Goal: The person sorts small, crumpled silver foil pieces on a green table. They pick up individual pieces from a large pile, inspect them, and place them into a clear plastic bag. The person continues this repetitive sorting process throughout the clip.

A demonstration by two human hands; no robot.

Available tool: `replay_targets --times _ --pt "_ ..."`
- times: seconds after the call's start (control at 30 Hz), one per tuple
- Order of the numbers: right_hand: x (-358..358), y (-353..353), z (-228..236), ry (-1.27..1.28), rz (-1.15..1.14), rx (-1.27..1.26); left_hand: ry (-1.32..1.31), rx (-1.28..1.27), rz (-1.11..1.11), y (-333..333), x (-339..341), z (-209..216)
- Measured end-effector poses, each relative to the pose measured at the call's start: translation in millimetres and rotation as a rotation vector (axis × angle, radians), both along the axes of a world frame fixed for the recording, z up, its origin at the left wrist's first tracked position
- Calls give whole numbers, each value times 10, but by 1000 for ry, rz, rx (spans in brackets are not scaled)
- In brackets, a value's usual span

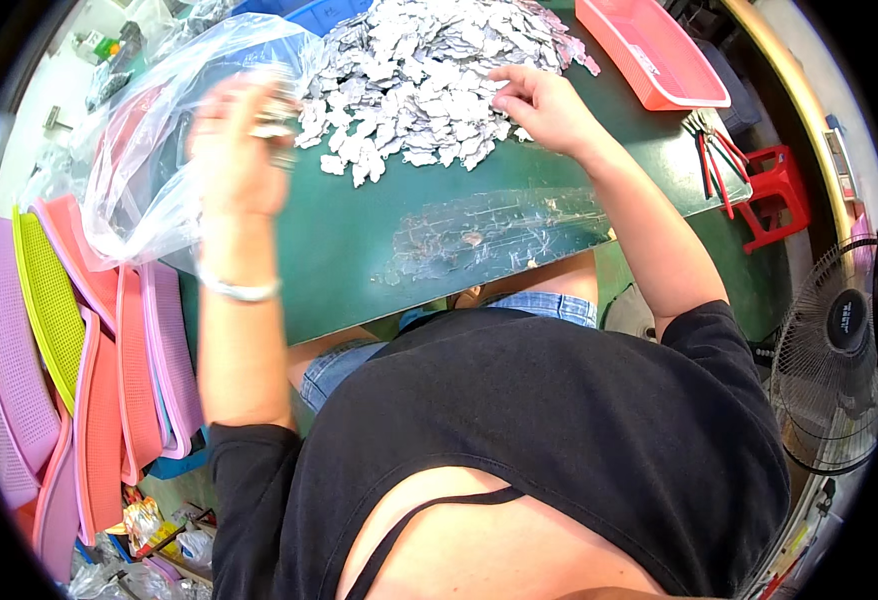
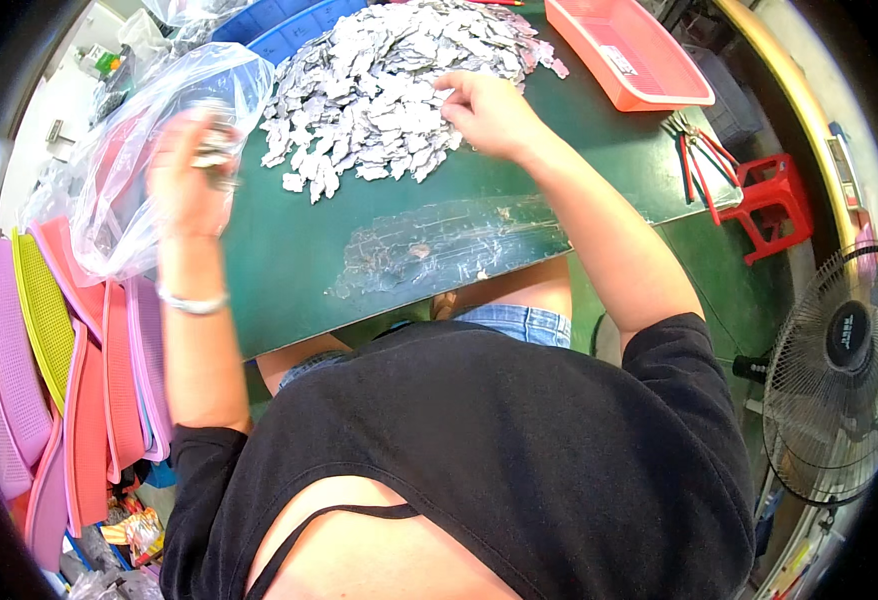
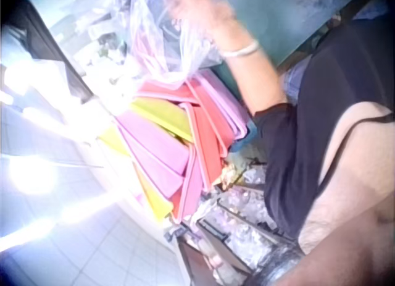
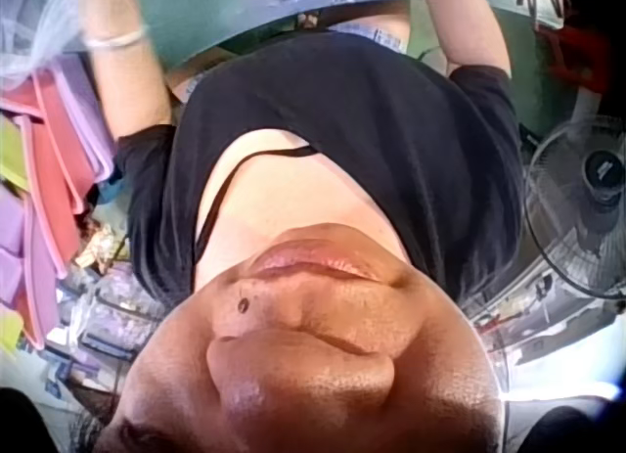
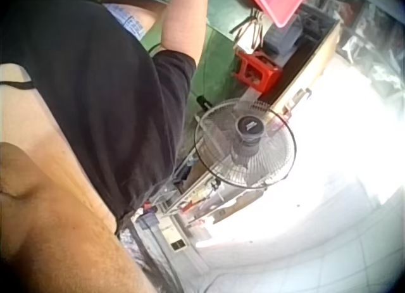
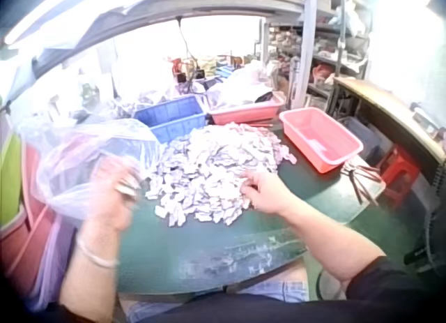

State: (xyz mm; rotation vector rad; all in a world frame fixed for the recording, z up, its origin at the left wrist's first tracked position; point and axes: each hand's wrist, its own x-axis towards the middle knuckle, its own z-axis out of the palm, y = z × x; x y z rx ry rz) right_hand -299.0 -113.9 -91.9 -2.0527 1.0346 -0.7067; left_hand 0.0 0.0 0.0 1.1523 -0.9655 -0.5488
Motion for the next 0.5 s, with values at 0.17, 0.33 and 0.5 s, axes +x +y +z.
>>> replay_targets --times 0.17,0.33,0.5 --pt "-19 -39 1 138 -48 -268 -772 243 410 -43 914 305" --pt "32 -83 -214 202 70 -500 -1143 334 468 66 674 193" --pt "112 -43 -203 225 95 -651 -693 106 201 131 62 -214"
